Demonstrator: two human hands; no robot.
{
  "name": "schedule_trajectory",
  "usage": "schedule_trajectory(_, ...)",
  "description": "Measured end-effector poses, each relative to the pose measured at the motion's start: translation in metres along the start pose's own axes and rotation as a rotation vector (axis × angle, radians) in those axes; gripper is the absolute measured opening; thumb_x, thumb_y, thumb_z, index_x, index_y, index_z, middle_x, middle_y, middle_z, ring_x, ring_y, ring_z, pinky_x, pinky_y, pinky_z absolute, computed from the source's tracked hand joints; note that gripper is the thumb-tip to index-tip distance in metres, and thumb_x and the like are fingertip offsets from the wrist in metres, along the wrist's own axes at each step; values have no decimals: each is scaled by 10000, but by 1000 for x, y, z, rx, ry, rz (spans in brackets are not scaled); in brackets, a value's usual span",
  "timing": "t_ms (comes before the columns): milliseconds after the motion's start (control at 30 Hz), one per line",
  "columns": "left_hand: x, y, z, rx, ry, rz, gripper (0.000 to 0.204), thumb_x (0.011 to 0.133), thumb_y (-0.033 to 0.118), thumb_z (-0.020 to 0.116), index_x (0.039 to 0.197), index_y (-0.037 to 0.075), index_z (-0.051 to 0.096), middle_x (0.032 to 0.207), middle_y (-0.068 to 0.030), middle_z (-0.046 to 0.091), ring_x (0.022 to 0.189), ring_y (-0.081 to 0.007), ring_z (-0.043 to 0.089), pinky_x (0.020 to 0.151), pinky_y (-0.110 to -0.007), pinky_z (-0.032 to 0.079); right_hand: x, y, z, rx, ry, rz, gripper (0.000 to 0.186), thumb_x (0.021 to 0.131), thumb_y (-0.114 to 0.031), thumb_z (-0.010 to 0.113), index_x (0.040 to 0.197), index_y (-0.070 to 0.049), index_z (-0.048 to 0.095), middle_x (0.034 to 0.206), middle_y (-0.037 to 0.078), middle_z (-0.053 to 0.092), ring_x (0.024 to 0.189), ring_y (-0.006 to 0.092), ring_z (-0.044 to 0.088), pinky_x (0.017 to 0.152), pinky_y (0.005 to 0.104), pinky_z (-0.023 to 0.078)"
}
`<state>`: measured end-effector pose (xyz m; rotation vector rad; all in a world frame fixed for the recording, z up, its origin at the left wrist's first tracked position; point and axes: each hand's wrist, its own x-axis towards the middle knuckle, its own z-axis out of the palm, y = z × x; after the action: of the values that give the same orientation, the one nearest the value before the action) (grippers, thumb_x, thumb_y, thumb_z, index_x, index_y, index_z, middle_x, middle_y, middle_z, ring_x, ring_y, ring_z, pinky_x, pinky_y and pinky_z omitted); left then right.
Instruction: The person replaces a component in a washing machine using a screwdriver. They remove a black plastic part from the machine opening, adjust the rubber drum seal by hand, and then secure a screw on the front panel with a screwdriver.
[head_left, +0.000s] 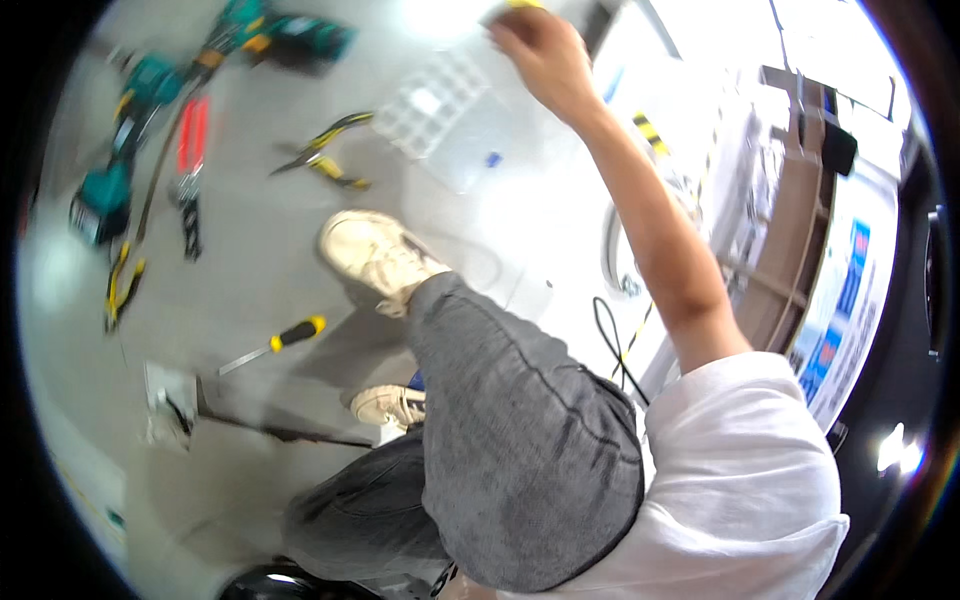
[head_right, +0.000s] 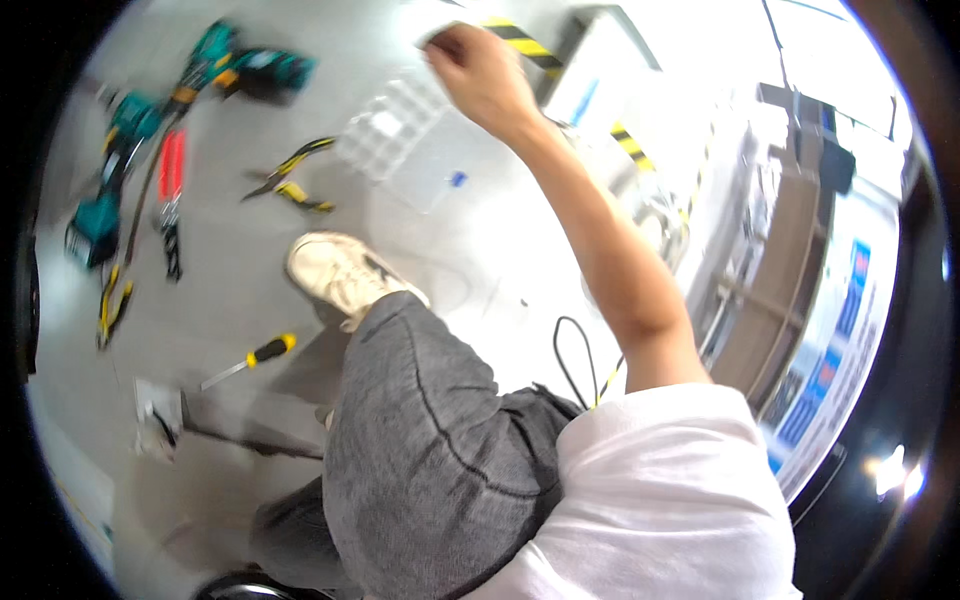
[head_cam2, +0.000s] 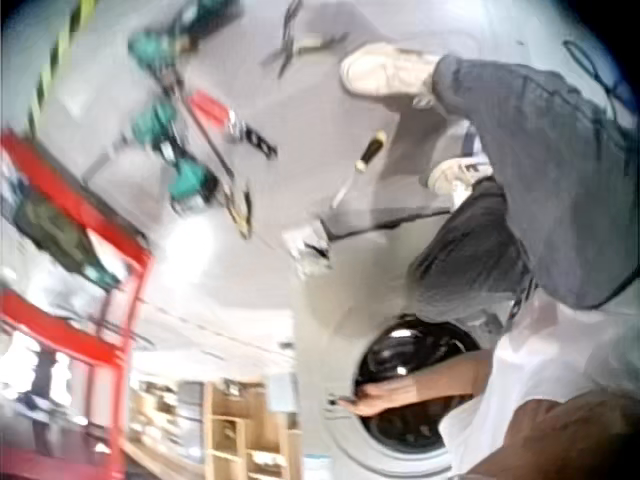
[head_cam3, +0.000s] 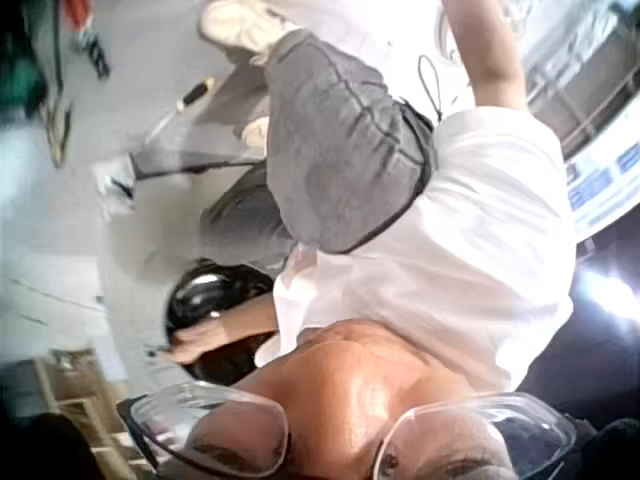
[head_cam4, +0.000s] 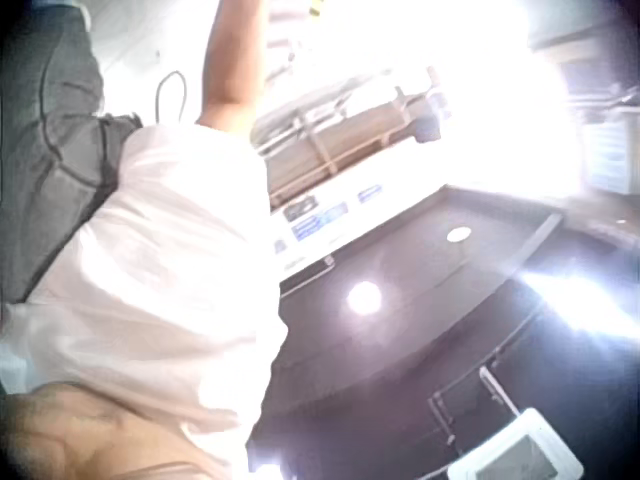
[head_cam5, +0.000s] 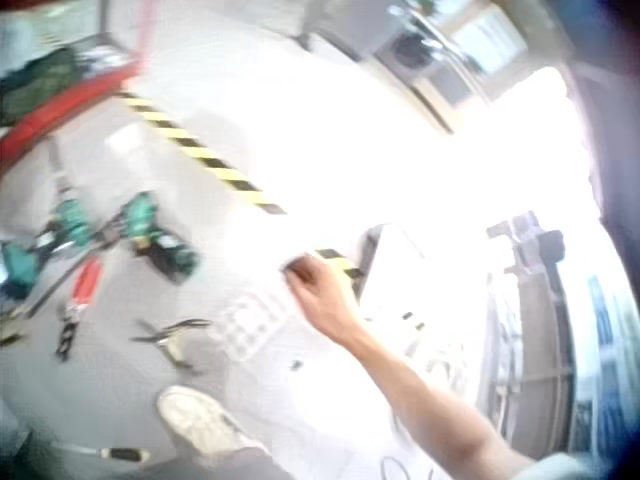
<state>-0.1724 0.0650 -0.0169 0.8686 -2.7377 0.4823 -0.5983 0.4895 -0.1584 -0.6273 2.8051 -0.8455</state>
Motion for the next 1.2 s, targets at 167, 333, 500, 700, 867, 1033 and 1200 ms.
schedule_trajectory(167,18,63,17,-322,-164,9,241,845,114,547,930,-94,635,888,-136,657,736,-227,598,728,-317,494,-217,149,-85,115,428,753,213,861,-149,564,927,46,617,811,126,656,713,172,619,647,287,479)
schedule_trajectory(333,28,101,21,-549,-349,-20,277,849,143,551,966,-98,617,930,-144,645,789,-233,590,767,-323,480,-422,190,-25,237,449,1315,224,855,-152,576,959,46,594,772,91,627,675,160,599,634,265,473)
schedule_trajectory(500,16,110,12,-749,-470,-157,316,852,173,554,1003,-101,598,973,-153,632,842,-239,583,806,-330,467,-437,149,56,-31,92,1174,464,797,-128,658,1208,-51,457,1087,215,515,785,252,610,740,350,491)
schedule_trajectory(700,1,88,2,-927,-511,-410,368,856,208,559,1047,-106,576,1024,-163,617,905,-246,574,852,-337,451,-442,166,83,-28,117,1176,444,802,-98,648,1194,-65,444,1054,187,518,776,259,593,742,374,477)
schedule_trajectory(867,-21,43,-13,-1011,-425,-668,413,860,238,562,1084,-109,557,1066,-172,605,958,-252,566,891,-344,438,-450,205,93,-235,73,1011,166,797,-125,650,882,-13,562,853,160,587,763,278,584,709,378,464)
schedule_trajectory(1033,-57,-64,-61,-1089,-127,-1017,460,863,267,566,1120,-113,539,1109,-181,592,1011,-258,559,930,-350,425,-454,233,95,-210,-105,1047,263,794,-214,586,634,-5,604,546,117,569,511,240,545,548,386,438)
schedule_trajectory(1200,-91,-99,-114,-1051,408,-1470,392,801,166,664,1106,-59,565,1066,-147,614,955,-241,582,856,-329,462,-455,230,80,182,-203,1126,171,798,-111,582,703,30,565,592,71,567,506,144,505,455,284,425)
